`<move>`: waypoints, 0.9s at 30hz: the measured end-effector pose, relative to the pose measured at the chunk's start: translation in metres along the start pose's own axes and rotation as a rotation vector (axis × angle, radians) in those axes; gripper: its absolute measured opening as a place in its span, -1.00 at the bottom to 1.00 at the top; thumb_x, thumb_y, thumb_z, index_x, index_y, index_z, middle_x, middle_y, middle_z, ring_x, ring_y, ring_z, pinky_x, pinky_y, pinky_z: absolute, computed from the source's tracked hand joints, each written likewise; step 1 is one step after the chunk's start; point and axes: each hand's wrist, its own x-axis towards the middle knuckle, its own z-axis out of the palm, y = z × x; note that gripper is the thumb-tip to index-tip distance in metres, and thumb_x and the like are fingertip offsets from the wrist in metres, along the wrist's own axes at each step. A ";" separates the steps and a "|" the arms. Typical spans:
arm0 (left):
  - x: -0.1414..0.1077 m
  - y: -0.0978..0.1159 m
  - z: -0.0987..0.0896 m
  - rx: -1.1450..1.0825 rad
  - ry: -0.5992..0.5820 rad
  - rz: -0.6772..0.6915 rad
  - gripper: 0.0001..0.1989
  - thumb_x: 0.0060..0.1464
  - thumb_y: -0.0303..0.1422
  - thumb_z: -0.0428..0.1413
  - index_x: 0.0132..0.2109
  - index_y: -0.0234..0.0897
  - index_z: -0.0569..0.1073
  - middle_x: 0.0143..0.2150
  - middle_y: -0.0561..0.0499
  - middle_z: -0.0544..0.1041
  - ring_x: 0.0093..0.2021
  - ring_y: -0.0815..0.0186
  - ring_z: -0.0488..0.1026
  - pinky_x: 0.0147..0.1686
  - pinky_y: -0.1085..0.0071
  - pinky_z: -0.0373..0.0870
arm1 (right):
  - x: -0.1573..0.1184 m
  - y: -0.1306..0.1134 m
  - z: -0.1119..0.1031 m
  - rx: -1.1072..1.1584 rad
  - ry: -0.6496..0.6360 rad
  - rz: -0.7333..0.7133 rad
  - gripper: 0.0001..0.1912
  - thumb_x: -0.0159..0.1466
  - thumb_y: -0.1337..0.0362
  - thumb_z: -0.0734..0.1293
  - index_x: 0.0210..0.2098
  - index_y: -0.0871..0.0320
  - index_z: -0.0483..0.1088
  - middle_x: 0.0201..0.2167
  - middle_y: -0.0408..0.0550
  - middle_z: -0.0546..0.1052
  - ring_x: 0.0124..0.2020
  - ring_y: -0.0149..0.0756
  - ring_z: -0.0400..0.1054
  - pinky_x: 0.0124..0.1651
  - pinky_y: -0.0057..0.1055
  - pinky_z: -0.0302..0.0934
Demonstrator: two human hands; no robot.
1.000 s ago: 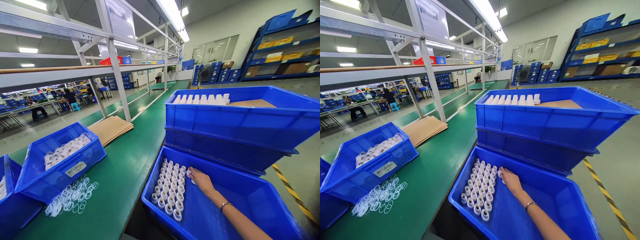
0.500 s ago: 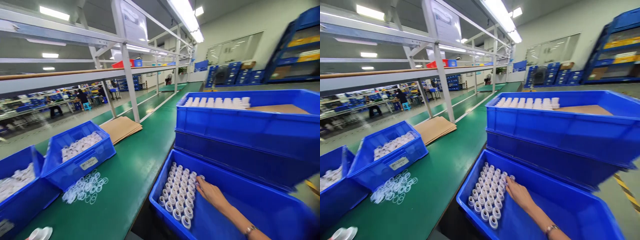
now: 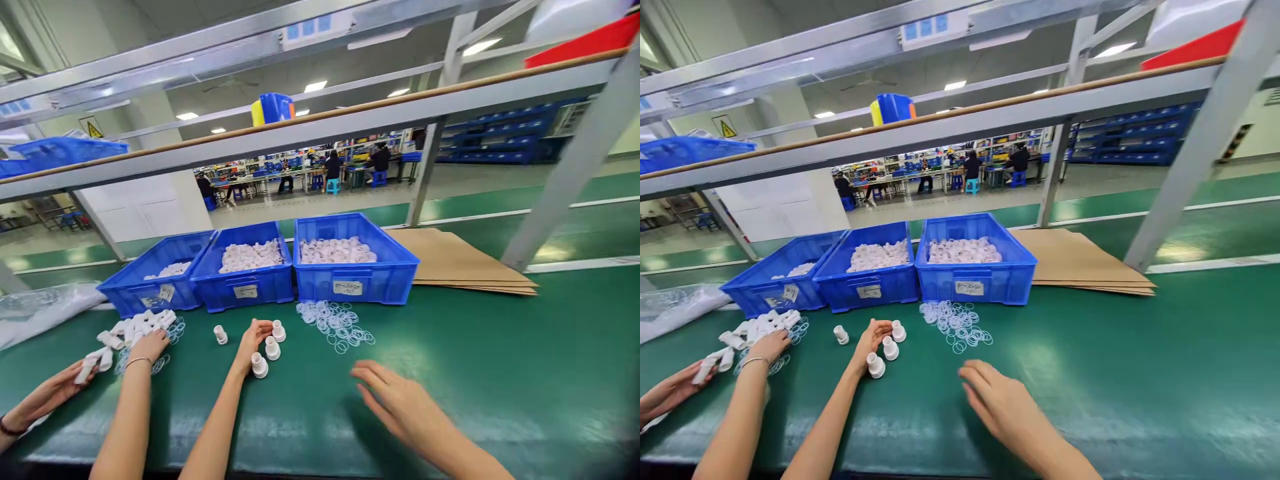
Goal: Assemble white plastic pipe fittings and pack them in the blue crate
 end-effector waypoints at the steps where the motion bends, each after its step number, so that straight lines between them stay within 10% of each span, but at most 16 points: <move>1: 0.005 -0.004 0.001 -0.009 -0.012 0.010 -0.58 0.22 -0.12 0.10 0.06 -0.35 0.43 0.07 -0.04 0.44 0.03 0.02 0.43 -0.01 0.11 0.47 | 0.028 -0.015 0.003 0.003 -0.048 -0.079 -0.67 0.44 0.23 0.07 0.07 0.03 0.35 0.10 0.08 0.45 0.02 -0.16 0.44 -0.05 -0.26 0.40; 9: 0.046 -0.024 0.011 -0.054 -0.273 0.173 -0.37 0.20 0.14 -0.08 -0.08 -0.36 0.52 0.01 -0.22 0.55 0.10 0.04 0.44 0.20 0.10 0.27 | 0.152 -0.054 0.032 -0.039 -0.192 -0.277 -0.68 0.36 0.21 0.26 0.11 0.00 0.32 0.13 0.07 0.34 -0.09 -0.18 0.42 -0.19 -0.30 0.39; 27: 0.054 -0.031 0.003 0.029 -0.312 0.132 -0.36 0.18 0.16 -0.08 0.00 -0.31 0.50 0.10 -0.18 0.52 0.20 0.02 0.38 0.29 0.10 0.19 | 0.171 -0.062 0.061 -0.265 -0.264 -0.282 -0.78 0.36 0.25 0.28 -0.02 0.14 0.39 -0.10 0.12 0.44 -0.19 -0.12 0.44 -0.32 -0.31 0.35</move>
